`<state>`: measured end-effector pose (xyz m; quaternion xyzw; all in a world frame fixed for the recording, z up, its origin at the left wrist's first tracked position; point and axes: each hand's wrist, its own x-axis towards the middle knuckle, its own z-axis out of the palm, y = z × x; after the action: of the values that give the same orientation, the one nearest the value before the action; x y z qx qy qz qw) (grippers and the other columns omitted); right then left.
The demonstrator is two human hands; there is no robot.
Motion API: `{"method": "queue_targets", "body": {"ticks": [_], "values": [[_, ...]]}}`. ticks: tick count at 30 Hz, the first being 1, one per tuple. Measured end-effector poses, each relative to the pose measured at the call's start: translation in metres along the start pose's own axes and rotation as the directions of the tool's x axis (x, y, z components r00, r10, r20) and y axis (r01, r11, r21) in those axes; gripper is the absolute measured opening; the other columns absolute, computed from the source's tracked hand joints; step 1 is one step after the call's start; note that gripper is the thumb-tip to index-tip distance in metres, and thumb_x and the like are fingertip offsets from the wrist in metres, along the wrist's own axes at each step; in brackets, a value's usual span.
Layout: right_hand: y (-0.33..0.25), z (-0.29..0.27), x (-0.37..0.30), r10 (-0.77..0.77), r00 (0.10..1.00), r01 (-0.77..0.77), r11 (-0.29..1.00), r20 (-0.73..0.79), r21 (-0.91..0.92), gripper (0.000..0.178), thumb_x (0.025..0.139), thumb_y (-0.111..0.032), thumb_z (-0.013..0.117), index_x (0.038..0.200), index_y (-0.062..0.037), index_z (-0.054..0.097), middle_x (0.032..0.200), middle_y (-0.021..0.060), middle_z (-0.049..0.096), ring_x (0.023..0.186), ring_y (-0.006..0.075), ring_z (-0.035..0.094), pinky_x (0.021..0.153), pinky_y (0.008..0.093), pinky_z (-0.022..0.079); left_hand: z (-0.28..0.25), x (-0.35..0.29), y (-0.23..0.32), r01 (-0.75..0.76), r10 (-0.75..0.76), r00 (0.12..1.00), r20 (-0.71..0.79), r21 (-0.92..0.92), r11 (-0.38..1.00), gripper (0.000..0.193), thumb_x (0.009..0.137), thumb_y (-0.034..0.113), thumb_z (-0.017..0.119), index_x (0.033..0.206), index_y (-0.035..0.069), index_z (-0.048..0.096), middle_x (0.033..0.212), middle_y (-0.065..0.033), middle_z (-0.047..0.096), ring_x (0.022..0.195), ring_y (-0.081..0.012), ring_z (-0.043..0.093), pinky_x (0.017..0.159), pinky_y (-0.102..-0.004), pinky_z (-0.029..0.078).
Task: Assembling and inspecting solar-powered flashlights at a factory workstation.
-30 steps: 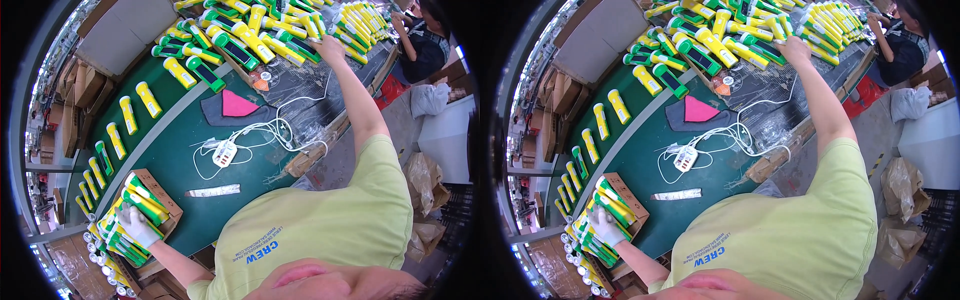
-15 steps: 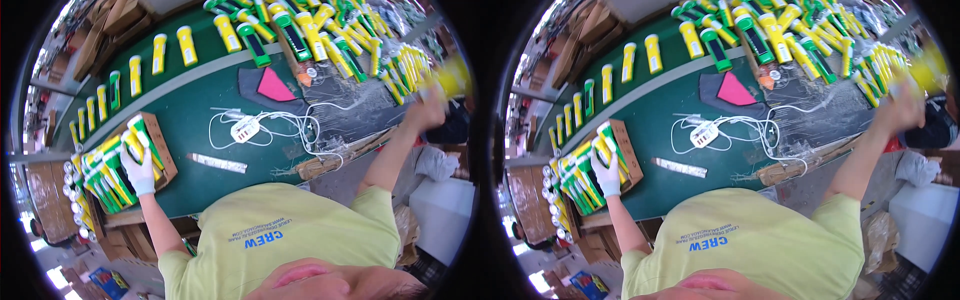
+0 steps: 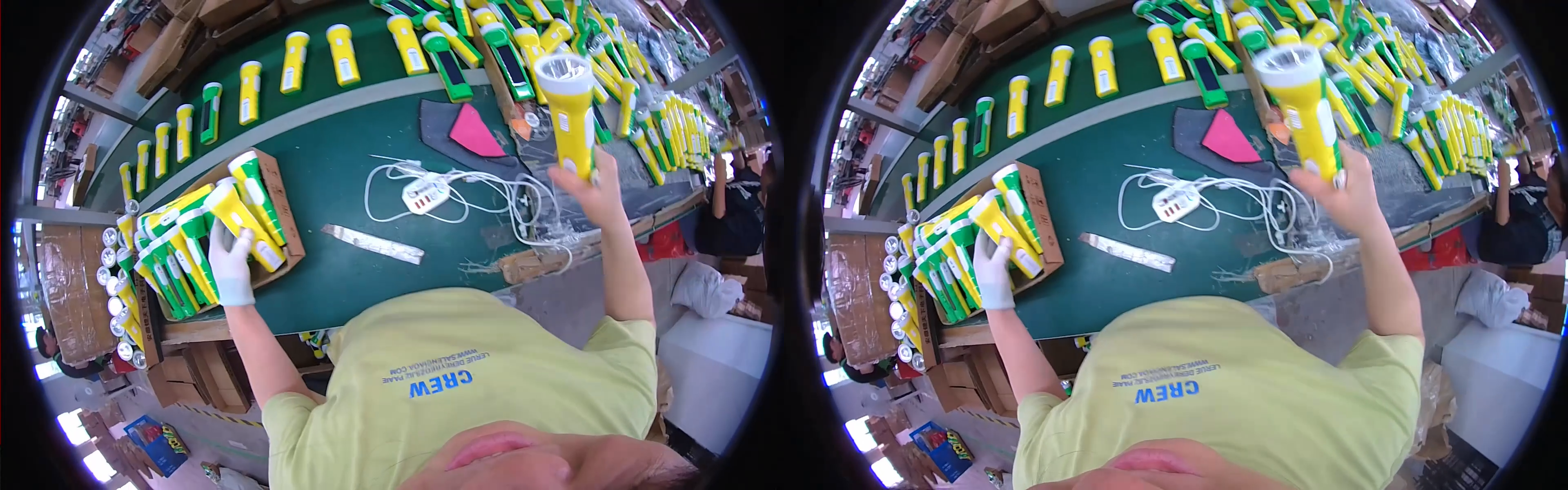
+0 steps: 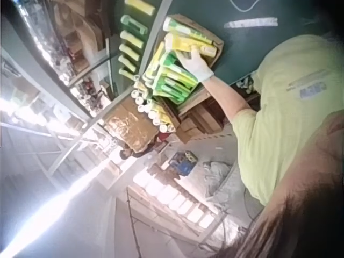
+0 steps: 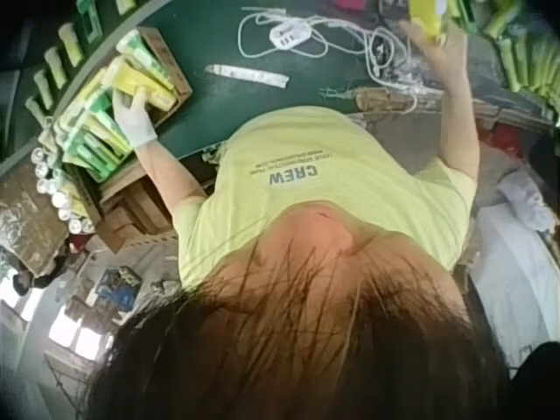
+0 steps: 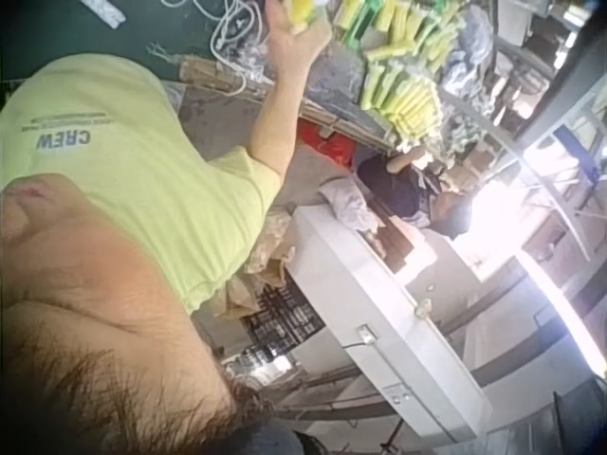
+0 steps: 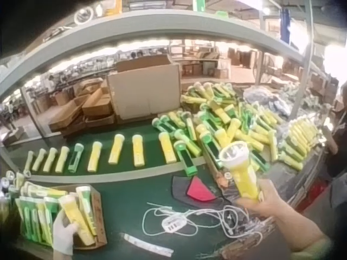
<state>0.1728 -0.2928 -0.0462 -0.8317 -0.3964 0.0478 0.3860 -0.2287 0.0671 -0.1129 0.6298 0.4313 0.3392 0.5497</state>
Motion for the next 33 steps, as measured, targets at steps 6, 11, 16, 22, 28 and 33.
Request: {"method": "queue_targets", "body": {"ticks": [6,11,16,22,28,33], "values": [[0.218,-0.055,0.078,0.375,0.868,-0.451,0.870,-0.326,-0.200,0.055,0.075,-0.050,0.066,0.086,0.0038,0.071,0.074,0.0178,0.069,0.071,0.0308,0.067,0.067,0.0422,0.049,0.065,-0.035,0.079,-0.534,0.483,0.839,0.251,0.212,0.818,0.045,0.071,-0.004,0.069,0.114,0.003,0.056,0.108,-0.0094,0.058,0.104,-0.0242,0.057,0.092,-0.0332,0.045],[0.219,-0.067,0.094,0.407,0.791,-0.607,0.618,-0.457,-0.500,0.080,0.076,-0.069,0.057,0.119,-0.0020,0.064,0.113,0.0276,0.063,0.109,0.0420,0.059,0.092,0.0481,0.046,0.118,-0.029,0.085,-0.731,0.655,0.651,0.385,0.085,0.677,0.042,0.071,-0.010,0.062,0.110,0.005,0.058,0.111,-0.0127,0.057,0.098,-0.0257,0.059,0.080,-0.0304,0.049],[0.165,-0.058,0.082,0.259,0.833,-0.481,0.776,-0.489,-0.409,0.056,0.088,-0.054,0.057,0.099,-0.0010,0.069,0.091,0.0195,0.069,0.087,0.0330,0.067,0.077,0.0422,0.049,0.150,-0.017,0.068,-0.696,0.649,0.644,0.406,-0.041,0.716,0.043,0.071,-0.007,0.067,0.111,0.005,0.058,0.112,-0.0128,0.058,0.098,-0.0257,0.060,0.082,-0.0302,0.049],[0.025,0.035,0.030,0.099,0.994,-0.104,0.972,0.037,0.210,0.020,0.082,-0.020,0.075,0.091,-0.0029,0.071,0.078,0.0005,0.067,0.072,0.0062,0.058,0.065,0.0233,0.046,0.192,-0.020,0.055,0.060,0.235,0.773,0.589,-0.437,0.897,0.051,0.090,0.020,0.064,0.130,0.001,0.039,0.119,-0.0152,0.056,0.108,-0.0233,0.059,0.098,-0.0376,0.044],[-0.054,0.074,0.006,-0.180,0.809,-0.248,0.759,0.560,0.602,0.032,0.077,-0.009,0.077,0.105,0.0022,0.068,0.092,0.0046,0.069,0.082,0.0061,0.060,0.069,0.0213,0.048,0.225,-0.012,0.038,0.675,-0.286,0.722,0.630,-0.553,0.488,0.028,0.098,0.040,0.046,0.112,0.016,0.050,0.088,-0.0077,0.063,0.074,-0.0204,0.062,0.067,-0.0364,0.054],[-0.060,0.103,-0.007,-0.047,0.933,-0.190,0.776,0.356,0.601,0.015,0.089,-0.004,0.065,0.102,0.0005,0.070,0.089,0.0026,0.069,0.077,0.0052,0.058,0.070,0.0211,0.047,0.221,0.003,0.020,0.640,-0.297,0.742,0.600,-0.504,0.580,0.028,0.099,0.041,0.045,0.111,0.017,0.050,0.087,-0.0085,0.063,0.073,-0.0190,0.063,0.067,-0.0347,0.055]]}}
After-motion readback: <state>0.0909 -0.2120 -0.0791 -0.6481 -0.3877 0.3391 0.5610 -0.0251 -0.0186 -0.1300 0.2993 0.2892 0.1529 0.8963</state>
